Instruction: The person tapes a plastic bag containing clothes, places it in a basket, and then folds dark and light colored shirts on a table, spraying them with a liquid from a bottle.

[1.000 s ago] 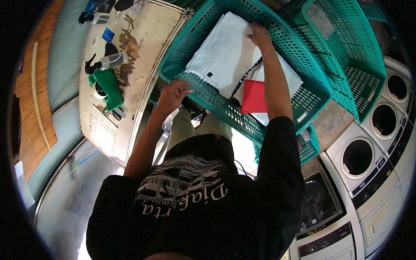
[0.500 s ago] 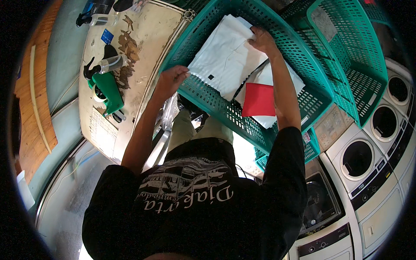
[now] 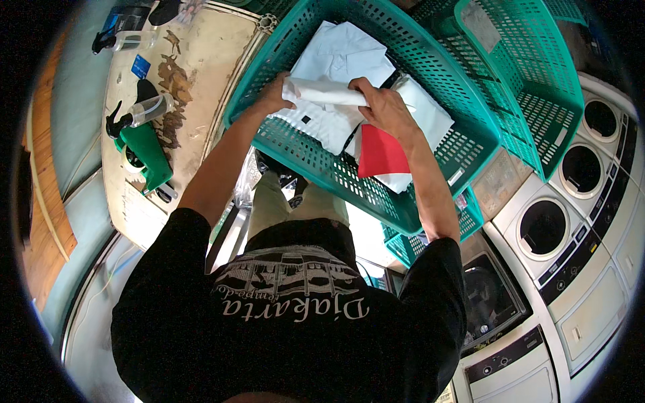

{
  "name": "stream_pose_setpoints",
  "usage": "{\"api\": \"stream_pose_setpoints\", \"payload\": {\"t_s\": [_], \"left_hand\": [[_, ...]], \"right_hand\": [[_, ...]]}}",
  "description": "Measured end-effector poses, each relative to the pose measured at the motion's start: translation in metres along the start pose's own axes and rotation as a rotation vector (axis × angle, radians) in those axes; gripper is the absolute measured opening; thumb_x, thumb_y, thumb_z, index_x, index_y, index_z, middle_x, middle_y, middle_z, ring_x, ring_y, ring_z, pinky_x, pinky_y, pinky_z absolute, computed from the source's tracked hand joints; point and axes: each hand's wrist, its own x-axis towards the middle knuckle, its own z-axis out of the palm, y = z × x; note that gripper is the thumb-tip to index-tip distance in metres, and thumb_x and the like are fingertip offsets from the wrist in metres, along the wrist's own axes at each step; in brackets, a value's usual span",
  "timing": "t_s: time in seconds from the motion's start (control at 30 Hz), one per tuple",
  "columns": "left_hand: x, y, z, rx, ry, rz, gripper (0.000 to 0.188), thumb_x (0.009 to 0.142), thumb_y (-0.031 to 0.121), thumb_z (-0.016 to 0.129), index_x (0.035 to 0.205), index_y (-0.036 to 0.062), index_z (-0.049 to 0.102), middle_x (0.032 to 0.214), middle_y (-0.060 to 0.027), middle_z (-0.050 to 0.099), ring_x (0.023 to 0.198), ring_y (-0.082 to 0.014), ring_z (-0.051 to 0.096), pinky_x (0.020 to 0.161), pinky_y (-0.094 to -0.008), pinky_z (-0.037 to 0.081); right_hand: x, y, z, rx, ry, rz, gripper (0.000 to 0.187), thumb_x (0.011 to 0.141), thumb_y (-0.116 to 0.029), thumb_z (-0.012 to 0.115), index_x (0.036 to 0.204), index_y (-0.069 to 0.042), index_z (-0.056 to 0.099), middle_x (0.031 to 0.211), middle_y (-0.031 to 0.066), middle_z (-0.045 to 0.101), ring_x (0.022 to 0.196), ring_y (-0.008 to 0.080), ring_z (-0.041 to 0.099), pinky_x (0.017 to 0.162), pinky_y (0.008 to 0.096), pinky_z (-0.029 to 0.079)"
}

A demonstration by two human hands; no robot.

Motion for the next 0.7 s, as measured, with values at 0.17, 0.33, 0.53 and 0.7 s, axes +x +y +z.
{"api": "stream_pose_setpoints", "payload": {"t_s": [0.17,0.33,0.53,0.7], "left_hand": [[0.014,-0.04,0.008,0.129,-0.126,-0.062,0.072,0.062,0.027,0.087,0.123,0.0048,0.057,0.12,-0.0212,0.061,0.114,-0.0379,0.057,0.095,-0.044,0.047],[0.013,-0.028,0.008,0.133,-0.088,-0.094,0.05,0.079,0.03,0.073,0.12,0.0044,0.062,0.118,-0.0201,0.064,0.112,-0.0365,0.059,0.096,-0.0434,0.045],[0.012,-0.033,0.015,0.069,-0.046,-0.079,0.052,0.084,0.034,0.069,0.119,-0.0015,0.058,0.118,-0.0251,0.061,0.113,-0.0393,0.057,0.096,-0.045,0.045],[0.013,-0.035,0.01,0.013,-0.112,-0.063,0.059,0.08,0.038,0.072,0.122,-0.0004,0.057,0.118,-0.0245,0.062,0.113,-0.0387,0.058,0.097,-0.0431,0.045]], "right_hand": [[0.012,0.008,-0.004,0.059,0.072,0.038,0.041,0.08,0.002,0.061,0.118,-0.007,0.05,0.094,0.0201,0.066,0.085,0.0407,0.065,0.072,0.0448,0.053],[0.029,0.034,-0.007,0.046,0.164,0.052,0.032,0.087,-0.013,0.062,0.116,-0.006,0.05,0.085,0.0229,0.066,0.079,0.0426,0.064,0.07,0.0484,0.051],[0.053,0.057,-0.011,0.043,0.109,0.139,0.038,0.091,-0.03,0.06,0.116,-0.001,0.052,0.098,0.0261,0.064,0.094,0.0436,0.061,0.08,0.0476,0.049],[0.062,0.077,-0.007,0.032,0.116,0.173,0.046,0.091,-0.032,0.061,0.124,-0.001,0.052,0.113,0.0265,0.061,0.104,0.0408,0.06,0.087,0.0437,0.048]]}}
